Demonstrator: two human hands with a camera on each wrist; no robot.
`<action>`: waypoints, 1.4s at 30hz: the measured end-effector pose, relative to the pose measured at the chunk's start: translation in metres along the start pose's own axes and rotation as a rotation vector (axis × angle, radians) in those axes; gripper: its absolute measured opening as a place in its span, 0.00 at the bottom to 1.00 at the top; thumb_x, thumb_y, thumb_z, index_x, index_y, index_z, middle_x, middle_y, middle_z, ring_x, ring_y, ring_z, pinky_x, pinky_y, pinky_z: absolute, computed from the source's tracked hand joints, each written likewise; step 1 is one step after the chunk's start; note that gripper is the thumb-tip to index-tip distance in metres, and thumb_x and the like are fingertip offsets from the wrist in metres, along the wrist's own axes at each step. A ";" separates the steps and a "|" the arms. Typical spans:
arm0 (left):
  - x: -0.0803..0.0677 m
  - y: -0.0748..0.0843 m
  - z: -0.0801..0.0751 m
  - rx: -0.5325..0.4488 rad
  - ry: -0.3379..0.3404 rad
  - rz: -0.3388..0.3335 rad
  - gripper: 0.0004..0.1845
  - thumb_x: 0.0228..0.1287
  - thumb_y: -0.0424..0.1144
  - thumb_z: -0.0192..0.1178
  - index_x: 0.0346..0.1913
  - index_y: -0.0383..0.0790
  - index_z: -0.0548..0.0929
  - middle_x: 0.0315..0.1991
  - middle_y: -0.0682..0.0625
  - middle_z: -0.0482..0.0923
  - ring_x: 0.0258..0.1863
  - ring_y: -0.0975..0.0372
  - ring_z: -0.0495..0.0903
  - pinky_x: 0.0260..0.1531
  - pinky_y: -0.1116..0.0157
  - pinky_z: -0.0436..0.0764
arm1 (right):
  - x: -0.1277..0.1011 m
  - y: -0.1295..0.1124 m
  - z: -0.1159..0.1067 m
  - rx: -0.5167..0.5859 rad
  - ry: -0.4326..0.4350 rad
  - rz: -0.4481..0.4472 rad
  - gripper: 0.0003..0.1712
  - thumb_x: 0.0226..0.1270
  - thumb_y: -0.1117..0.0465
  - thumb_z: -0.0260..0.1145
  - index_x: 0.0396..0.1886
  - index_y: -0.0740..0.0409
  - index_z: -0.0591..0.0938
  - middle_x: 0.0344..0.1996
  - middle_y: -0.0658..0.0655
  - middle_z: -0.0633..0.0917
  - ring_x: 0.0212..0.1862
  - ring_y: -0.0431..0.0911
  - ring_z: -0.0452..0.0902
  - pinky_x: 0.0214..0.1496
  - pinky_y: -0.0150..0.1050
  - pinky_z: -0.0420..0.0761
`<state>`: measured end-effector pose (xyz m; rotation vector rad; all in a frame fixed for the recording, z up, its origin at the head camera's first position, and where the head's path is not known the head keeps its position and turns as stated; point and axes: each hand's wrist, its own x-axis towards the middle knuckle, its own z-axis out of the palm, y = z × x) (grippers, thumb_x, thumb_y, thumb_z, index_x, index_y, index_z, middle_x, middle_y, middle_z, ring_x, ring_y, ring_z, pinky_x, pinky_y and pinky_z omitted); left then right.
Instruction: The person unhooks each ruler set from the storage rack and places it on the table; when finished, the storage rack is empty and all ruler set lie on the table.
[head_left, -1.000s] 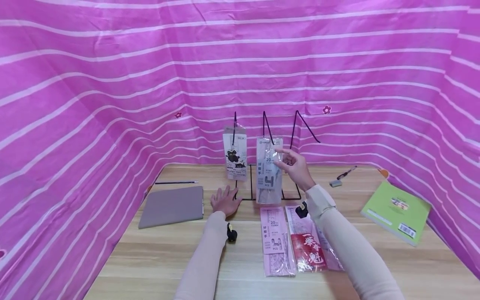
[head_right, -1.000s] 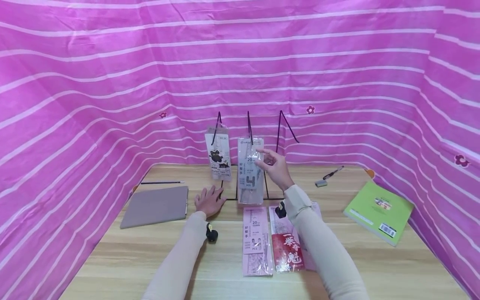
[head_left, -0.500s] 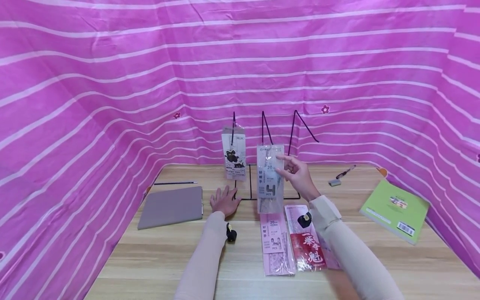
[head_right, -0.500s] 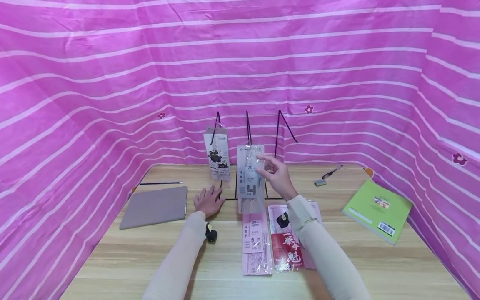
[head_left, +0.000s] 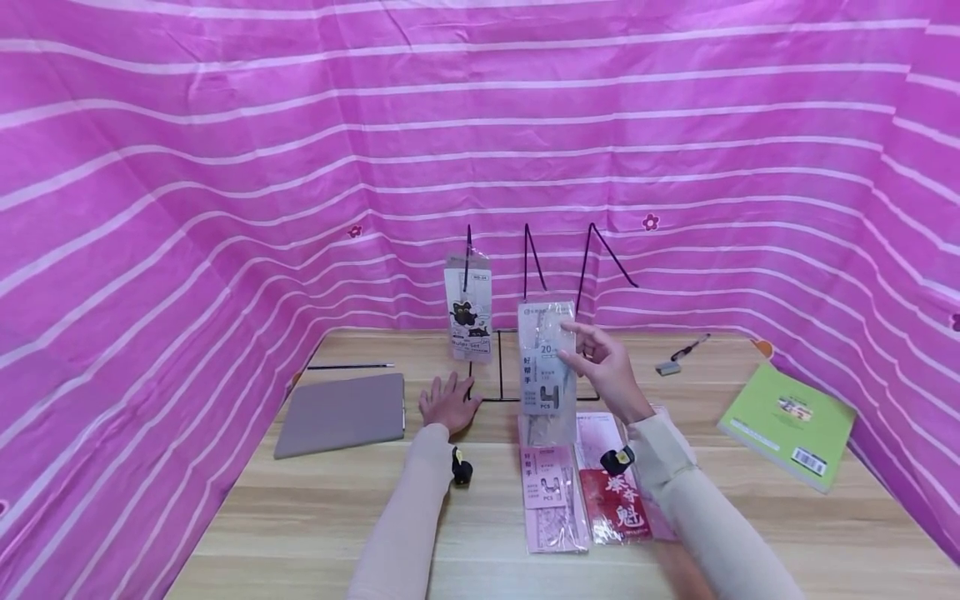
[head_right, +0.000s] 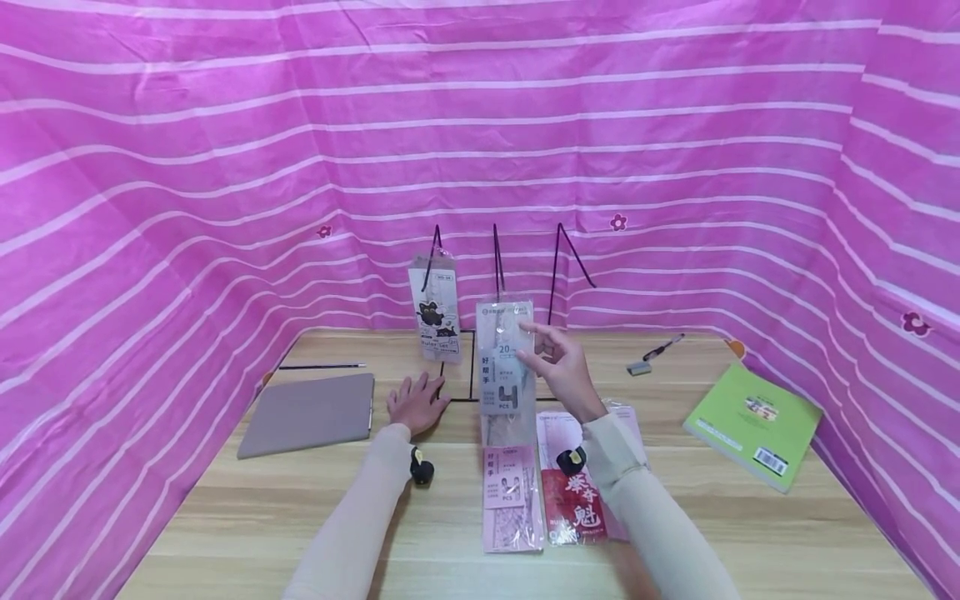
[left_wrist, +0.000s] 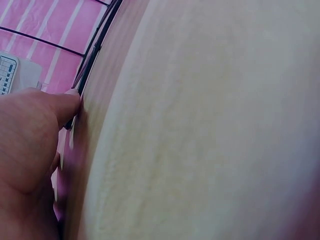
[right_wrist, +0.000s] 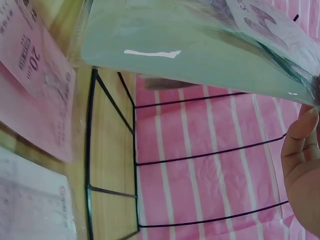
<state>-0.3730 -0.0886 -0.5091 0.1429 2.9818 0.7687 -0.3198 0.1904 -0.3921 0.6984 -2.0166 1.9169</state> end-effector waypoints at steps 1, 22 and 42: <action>0.001 -0.001 0.001 0.000 0.003 0.000 0.31 0.76 0.60 0.45 0.77 0.57 0.63 0.82 0.47 0.48 0.80 0.42 0.40 0.74 0.35 0.37 | -0.002 0.000 0.002 0.010 0.007 0.007 0.28 0.67 0.70 0.68 0.66 0.65 0.76 0.29 0.48 0.77 0.27 0.36 0.72 0.29 0.28 0.76; 0.005 -0.003 0.001 0.014 0.011 0.004 0.32 0.75 0.60 0.45 0.77 0.56 0.64 0.81 0.45 0.50 0.80 0.40 0.42 0.73 0.33 0.40 | -0.053 0.023 0.063 -0.090 0.009 0.648 0.26 0.59 0.72 0.72 0.59 0.67 0.80 0.27 0.53 0.87 0.22 0.39 0.75 0.23 0.30 0.74; 0.005 0.000 -0.002 -0.015 -0.038 -0.031 0.31 0.75 0.60 0.47 0.77 0.58 0.64 0.82 0.47 0.48 0.80 0.42 0.38 0.74 0.35 0.35 | -0.055 0.036 0.101 -0.482 -0.249 0.607 0.22 0.53 0.68 0.75 0.49 0.68 0.84 0.28 0.57 0.82 0.26 0.43 0.78 0.30 0.34 0.79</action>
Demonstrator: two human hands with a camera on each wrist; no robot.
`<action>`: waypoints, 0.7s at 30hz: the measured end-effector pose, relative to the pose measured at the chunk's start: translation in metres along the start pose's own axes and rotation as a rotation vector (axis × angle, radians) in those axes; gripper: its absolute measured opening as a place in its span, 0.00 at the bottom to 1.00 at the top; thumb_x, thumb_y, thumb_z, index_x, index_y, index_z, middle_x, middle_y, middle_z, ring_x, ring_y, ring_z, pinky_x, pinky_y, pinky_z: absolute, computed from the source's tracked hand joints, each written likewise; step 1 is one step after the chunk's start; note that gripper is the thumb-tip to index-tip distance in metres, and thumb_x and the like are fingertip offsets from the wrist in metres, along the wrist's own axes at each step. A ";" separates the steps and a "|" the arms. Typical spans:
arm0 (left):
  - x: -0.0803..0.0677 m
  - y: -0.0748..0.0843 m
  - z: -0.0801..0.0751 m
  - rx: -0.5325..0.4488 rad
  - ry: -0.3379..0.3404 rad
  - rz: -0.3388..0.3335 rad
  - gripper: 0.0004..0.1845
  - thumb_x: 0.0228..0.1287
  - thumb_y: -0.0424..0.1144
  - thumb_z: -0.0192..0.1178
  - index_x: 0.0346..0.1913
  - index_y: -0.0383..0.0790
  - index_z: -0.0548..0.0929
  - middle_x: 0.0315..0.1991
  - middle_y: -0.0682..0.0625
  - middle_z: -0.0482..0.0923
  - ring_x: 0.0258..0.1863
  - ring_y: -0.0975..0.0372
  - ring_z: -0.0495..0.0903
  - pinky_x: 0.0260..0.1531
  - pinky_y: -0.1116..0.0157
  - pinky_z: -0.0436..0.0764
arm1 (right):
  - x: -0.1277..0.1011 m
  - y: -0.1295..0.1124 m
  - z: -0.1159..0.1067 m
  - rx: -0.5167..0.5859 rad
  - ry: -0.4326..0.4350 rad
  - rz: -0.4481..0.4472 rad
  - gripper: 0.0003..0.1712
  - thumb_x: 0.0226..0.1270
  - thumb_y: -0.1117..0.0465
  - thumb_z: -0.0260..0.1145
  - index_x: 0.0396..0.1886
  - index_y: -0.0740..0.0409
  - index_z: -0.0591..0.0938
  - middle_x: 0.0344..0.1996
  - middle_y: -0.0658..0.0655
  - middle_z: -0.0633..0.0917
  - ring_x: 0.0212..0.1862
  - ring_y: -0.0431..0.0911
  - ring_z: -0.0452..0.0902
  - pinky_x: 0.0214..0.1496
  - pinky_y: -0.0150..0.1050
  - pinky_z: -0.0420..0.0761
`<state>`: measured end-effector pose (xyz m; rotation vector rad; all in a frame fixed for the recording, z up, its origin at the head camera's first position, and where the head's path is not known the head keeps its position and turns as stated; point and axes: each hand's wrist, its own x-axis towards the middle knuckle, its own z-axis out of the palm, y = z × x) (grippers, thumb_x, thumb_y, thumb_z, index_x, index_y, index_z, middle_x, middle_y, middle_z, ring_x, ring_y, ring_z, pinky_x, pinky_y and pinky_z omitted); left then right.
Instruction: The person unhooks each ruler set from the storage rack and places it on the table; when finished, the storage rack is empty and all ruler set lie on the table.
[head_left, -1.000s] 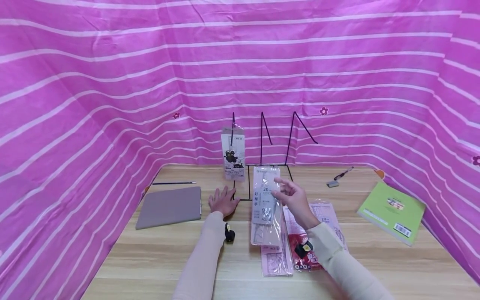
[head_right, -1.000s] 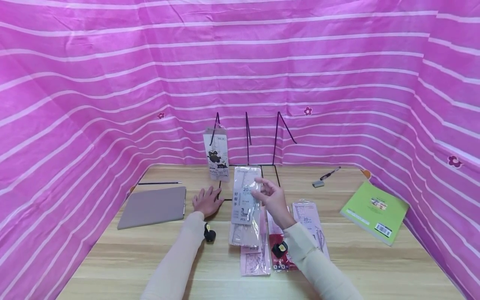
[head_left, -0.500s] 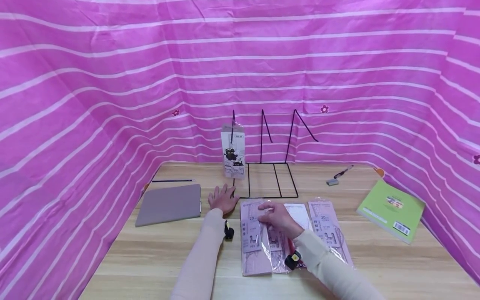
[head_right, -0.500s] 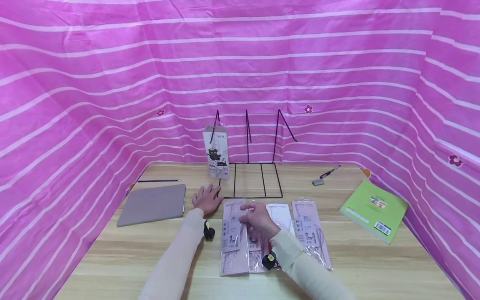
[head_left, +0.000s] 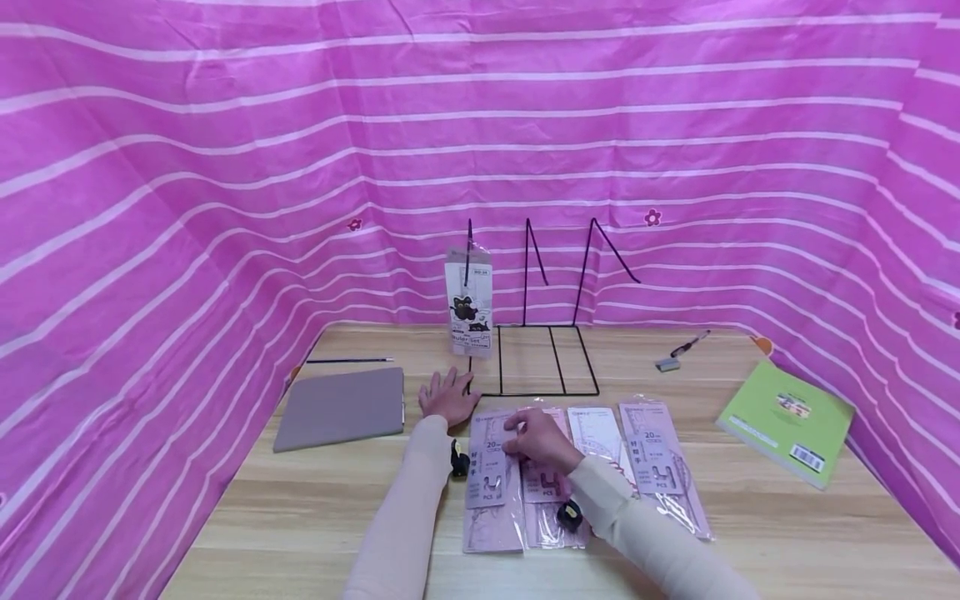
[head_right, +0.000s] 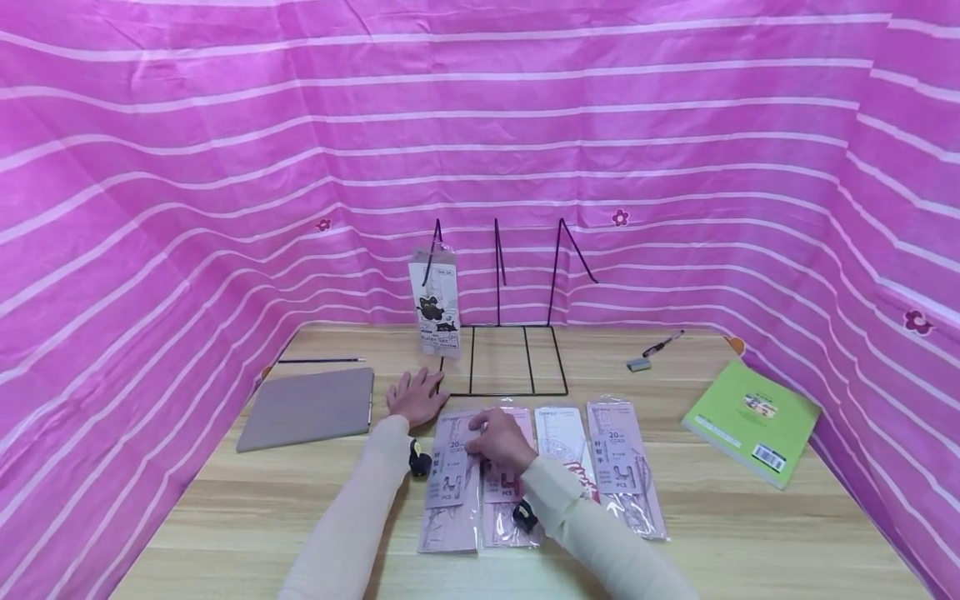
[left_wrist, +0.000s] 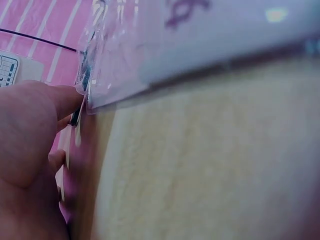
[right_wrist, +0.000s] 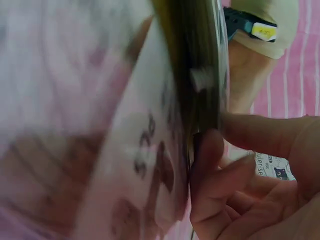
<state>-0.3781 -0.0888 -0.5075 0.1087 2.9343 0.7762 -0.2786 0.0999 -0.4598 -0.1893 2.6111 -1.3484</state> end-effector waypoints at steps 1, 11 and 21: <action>0.000 0.001 -0.001 -0.001 0.000 0.000 0.31 0.75 0.60 0.47 0.77 0.59 0.64 0.82 0.47 0.48 0.80 0.43 0.39 0.74 0.36 0.35 | 0.000 -0.001 0.000 -0.031 -0.001 -0.008 0.22 0.53 0.68 0.76 0.49 0.67 0.85 0.30 0.58 0.83 0.28 0.44 0.78 0.32 0.36 0.80; -0.004 0.003 -0.004 -0.018 0.010 0.003 0.31 0.74 0.57 0.48 0.77 0.56 0.65 0.81 0.45 0.49 0.80 0.41 0.39 0.74 0.35 0.36 | 0.003 0.000 -0.012 -0.195 -0.032 -0.065 0.21 0.61 0.59 0.74 0.54 0.59 0.86 0.53 0.65 0.84 0.45 0.51 0.81 0.49 0.49 0.82; -0.004 0.003 -0.002 -0.021 -0.006 0.004 0.31 0.75 0.57 0.47 0.77 0.56 0.63 0.82 0.45 0.47 0.80 0.41 0.38 0.74 0.36 0.33 | 0.030 0.035 -0.099 -0.067 0.083 -0.005 0.24 0.69 0.58 0.68 0.59 0.68 0.79 0.41 0.65 0.85 0.41 0.57 0.83 0.42 0.45 0.85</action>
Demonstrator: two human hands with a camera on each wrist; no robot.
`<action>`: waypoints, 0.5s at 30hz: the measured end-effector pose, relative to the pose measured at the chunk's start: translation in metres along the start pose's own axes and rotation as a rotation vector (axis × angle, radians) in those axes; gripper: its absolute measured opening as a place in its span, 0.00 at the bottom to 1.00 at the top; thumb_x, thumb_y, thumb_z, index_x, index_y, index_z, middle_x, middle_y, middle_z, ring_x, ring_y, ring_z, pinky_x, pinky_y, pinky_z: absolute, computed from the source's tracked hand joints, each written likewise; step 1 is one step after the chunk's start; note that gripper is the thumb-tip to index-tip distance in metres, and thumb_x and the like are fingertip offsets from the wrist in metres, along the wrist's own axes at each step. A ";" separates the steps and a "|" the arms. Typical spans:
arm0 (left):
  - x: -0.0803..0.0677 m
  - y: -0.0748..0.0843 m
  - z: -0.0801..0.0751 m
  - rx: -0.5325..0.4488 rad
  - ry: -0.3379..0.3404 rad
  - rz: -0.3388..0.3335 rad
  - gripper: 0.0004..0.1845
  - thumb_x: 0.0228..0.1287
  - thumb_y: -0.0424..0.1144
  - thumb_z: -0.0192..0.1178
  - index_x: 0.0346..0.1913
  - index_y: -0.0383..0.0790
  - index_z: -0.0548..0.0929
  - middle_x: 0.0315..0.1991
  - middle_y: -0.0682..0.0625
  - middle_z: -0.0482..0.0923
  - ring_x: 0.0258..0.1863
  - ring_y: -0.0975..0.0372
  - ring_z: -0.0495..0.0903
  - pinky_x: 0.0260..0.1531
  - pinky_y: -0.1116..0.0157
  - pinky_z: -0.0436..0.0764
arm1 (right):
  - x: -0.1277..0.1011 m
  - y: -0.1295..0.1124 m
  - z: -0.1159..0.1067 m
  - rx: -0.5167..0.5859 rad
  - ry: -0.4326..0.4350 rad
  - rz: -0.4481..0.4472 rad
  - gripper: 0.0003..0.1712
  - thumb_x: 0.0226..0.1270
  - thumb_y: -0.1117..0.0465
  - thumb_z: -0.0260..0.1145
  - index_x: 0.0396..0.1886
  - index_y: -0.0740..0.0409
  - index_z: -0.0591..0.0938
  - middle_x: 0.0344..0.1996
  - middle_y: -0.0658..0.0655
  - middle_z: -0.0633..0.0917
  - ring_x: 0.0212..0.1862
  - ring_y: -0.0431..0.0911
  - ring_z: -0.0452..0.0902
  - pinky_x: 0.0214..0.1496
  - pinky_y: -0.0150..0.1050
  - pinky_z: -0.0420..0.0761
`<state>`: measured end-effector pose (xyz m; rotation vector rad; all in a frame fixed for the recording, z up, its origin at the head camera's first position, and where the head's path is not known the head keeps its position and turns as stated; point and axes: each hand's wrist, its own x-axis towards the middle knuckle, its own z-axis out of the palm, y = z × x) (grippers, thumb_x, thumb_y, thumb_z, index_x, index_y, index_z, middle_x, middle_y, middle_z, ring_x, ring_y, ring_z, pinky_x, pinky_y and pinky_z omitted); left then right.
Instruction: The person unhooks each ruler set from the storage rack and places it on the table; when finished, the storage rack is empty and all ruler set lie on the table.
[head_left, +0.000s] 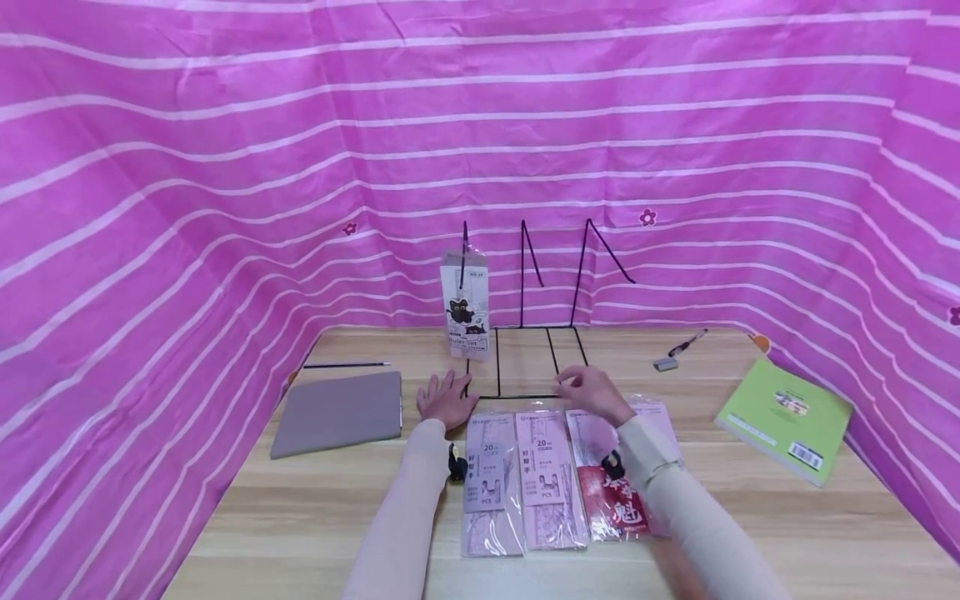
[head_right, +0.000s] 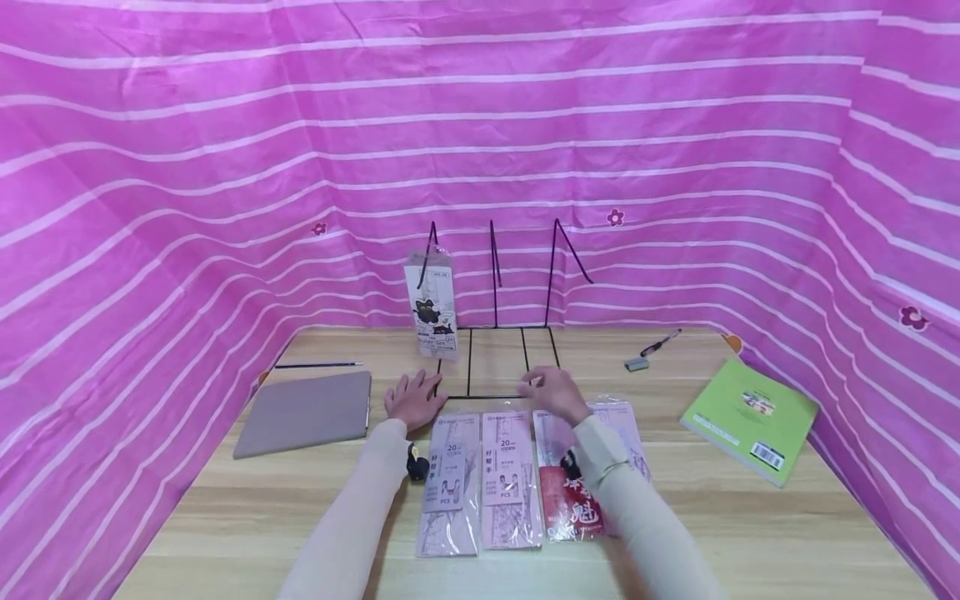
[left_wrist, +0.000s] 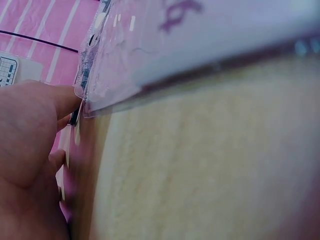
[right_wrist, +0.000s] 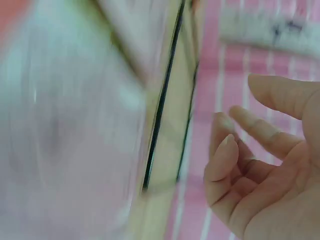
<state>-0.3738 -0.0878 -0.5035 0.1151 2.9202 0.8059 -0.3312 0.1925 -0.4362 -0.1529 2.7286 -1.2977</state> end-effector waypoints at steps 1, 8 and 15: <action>0.000 0.000 0.000 0.000 -0.003 -0.002 0.31 0.75 0.57 0.47 0.78 0.56 0.63 0.82 0.45 0.47 0.80 0.41 0.38 0.74 0.36 0.33 | 0.005 0.008 -0.009 -0.037 0.030 -0.016 0.25 0.69 0.58 0.68 0.59 0.69 0.79 0.41 0.65 0.85 0.41 0.56 0.83 0.44 0.45 0.84; -0.002 0.002 -0.003 -0.008 0.010 0.007 0.31 0.76 0.56 0.47 0.77 0.55 0.64 0.82 0.44 0.47 0.80 0.40 0.39 0.74 0.35 0.33 | 0.027 0.055 -0.042 -0.221 0.078 -0.070 0.29 0.65 0.59 0.69 0.61 0.72 0.77 0.44 0.72 0.85 0.44 0.58 0.83 0.48 0.52 0.82; -0.005 0.001 0.002 -0.020 0.040 0.009 0.30 0.75 0.56 0.48 0.77 0.56 0.65 0.81 0.45 0.49 0.80 0.40 0.41 0.74 0.35 0.35 | 0.034 0.082 -0.038 -0.140 0.007 -0.056 0.32 0.64 0.59 0.72 0.65 0.69 0.75 0.49 0.76 0.84 0.45 0.58 0.83 0.59 0.58 0.78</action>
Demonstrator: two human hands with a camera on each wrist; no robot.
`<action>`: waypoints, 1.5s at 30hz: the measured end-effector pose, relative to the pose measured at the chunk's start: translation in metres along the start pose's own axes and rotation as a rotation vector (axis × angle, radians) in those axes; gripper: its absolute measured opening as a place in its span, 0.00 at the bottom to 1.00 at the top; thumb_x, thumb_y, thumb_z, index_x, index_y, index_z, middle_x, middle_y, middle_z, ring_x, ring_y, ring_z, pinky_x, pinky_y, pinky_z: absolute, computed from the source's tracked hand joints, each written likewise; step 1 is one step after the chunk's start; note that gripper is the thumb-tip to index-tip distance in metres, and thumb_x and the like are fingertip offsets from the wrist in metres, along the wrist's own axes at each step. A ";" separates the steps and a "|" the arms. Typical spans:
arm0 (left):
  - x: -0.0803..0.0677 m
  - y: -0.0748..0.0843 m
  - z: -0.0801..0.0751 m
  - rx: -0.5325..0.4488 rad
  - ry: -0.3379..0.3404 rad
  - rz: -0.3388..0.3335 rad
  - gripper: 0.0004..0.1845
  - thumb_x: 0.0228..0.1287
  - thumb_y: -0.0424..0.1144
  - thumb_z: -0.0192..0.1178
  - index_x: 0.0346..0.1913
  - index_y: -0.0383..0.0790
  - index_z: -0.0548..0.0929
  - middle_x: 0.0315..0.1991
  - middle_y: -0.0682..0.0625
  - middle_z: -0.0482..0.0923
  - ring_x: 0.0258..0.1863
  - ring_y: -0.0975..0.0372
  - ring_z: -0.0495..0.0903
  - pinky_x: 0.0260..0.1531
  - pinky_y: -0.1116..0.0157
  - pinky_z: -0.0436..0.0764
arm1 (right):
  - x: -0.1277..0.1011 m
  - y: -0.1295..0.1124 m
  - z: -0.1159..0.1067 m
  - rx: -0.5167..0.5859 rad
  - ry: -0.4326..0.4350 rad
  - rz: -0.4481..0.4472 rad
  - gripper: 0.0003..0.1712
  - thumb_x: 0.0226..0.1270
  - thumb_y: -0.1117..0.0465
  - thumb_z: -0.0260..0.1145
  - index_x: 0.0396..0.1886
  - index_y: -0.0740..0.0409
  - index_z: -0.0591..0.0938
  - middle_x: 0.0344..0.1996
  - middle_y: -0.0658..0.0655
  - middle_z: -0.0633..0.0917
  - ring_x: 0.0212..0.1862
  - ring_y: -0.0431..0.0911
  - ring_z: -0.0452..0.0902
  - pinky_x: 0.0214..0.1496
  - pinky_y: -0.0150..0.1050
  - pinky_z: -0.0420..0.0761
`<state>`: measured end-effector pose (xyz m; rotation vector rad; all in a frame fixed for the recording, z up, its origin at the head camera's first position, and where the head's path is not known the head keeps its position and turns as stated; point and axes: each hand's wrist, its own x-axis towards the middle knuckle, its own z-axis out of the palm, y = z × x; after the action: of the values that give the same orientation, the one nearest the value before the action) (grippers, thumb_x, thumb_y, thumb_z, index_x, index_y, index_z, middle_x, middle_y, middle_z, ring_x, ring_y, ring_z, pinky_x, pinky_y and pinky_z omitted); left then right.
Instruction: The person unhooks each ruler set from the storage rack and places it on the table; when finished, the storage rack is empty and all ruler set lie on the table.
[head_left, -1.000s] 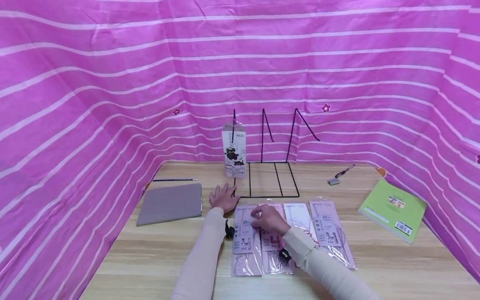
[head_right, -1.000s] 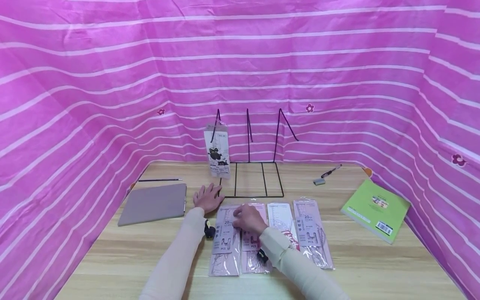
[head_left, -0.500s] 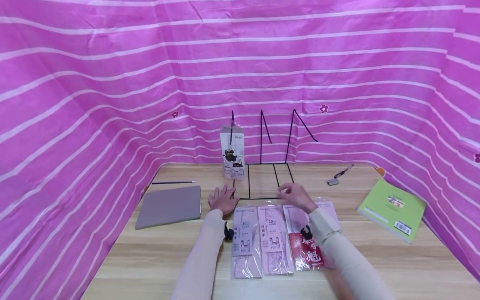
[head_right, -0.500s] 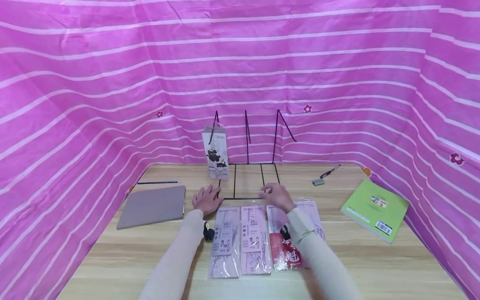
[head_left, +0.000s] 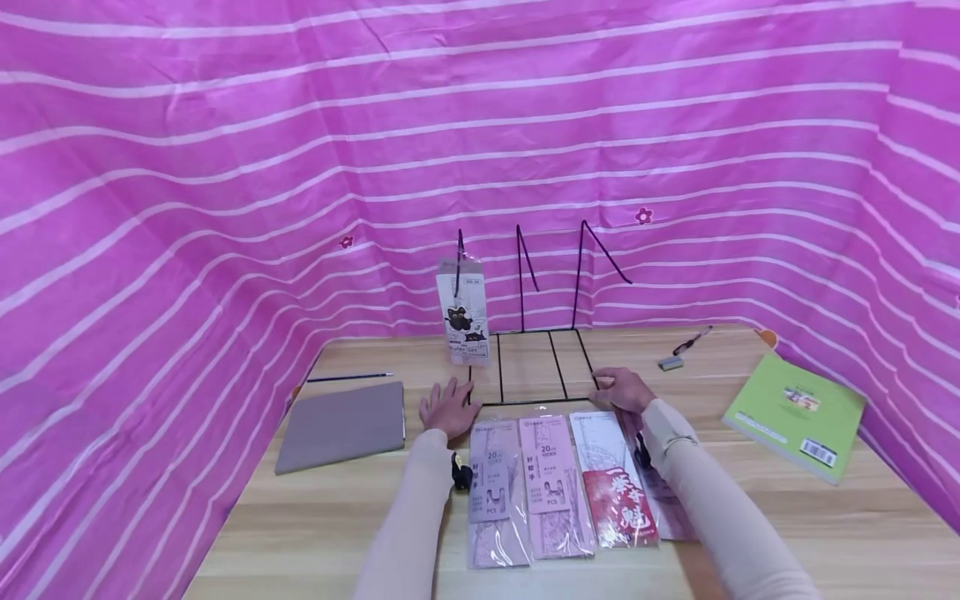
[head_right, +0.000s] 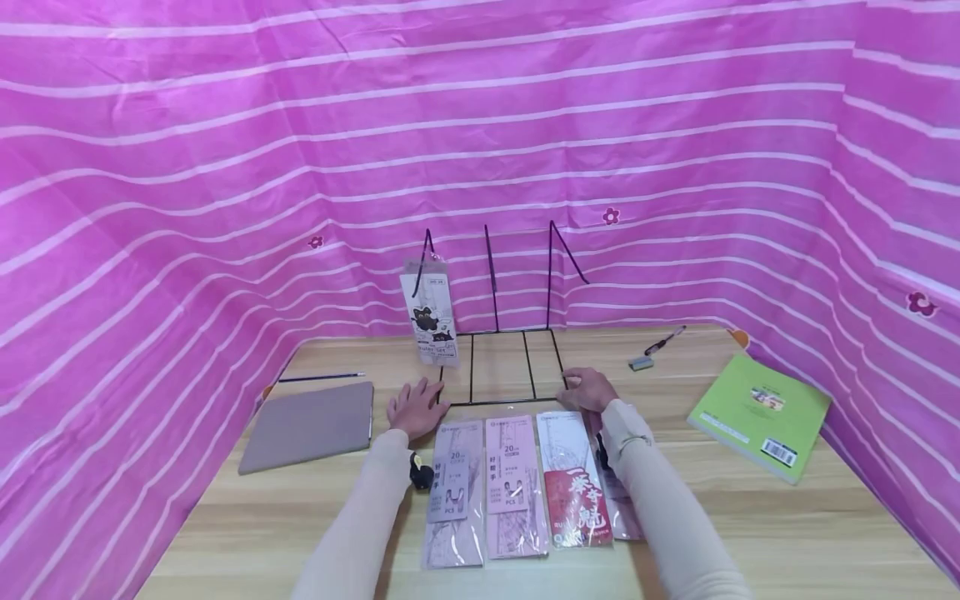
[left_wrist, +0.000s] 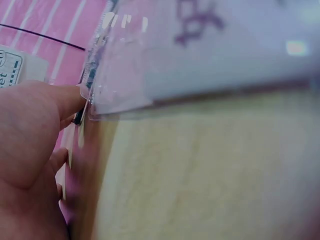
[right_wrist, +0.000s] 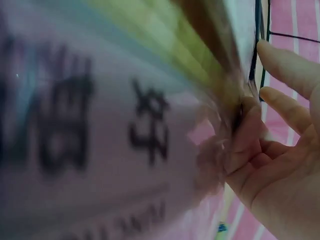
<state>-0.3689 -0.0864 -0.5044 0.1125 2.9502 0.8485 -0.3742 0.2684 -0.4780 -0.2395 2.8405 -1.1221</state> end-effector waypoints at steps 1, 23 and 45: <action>0.000 -0.002 0.001 -0.002 0.005 0.002 0.30 0.74 0.56 0.49 0.76 0.55 0.66 0.81 0.44 0.49 0.79 0.39 0.41 0.74 0.35 0.36 | 0.000 0.002 0.003 0.005 -0.002 -0.002 0.32 0.64 0.59 0.72 0.65 0.69 0.75 0.48 0.75 0.85 0.45 0.58 0.84 0.60 0.58 0.78; 0.021 0.038 -0.098 -0.836 0.416 0.269 0.19 0.67 0.31 0.64 0.60 0.36 0.80 0.56 0.38 0.78 0.55 0.49 0.78 0.59 0.55 0.78 | -0.004 0.012 -0.006 0.032 0.014 -0.021 0.34 0.64 0.59 0.73 0.66 0.70 0.74 0.56 0.79 0.79 0.55 0.68 0.79 0.61 0.61 0.76; 0.044 0.039 -0.119 -1.072 0.233 0.213 0.22 0.64 0.26 0.64 0.62 0.36 0.80 0.59 0.37 0.79 0.57 0.56 0.78 0.67 0.54 0.72 | -0.001 0.010 -0.001 0.043 0.038 -0.035 0.33 0.61 0.60 0.75 0.64 0.70 0.77 0.51 0.78 0.82 0.52 0.66 0.81 0.59 0.60 0.78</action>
<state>-0.4209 -0.1119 -0.3850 0.2651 2.2399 2.4271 -0.3748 0.2758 -0.4843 -0.2687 2.8518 -1.2058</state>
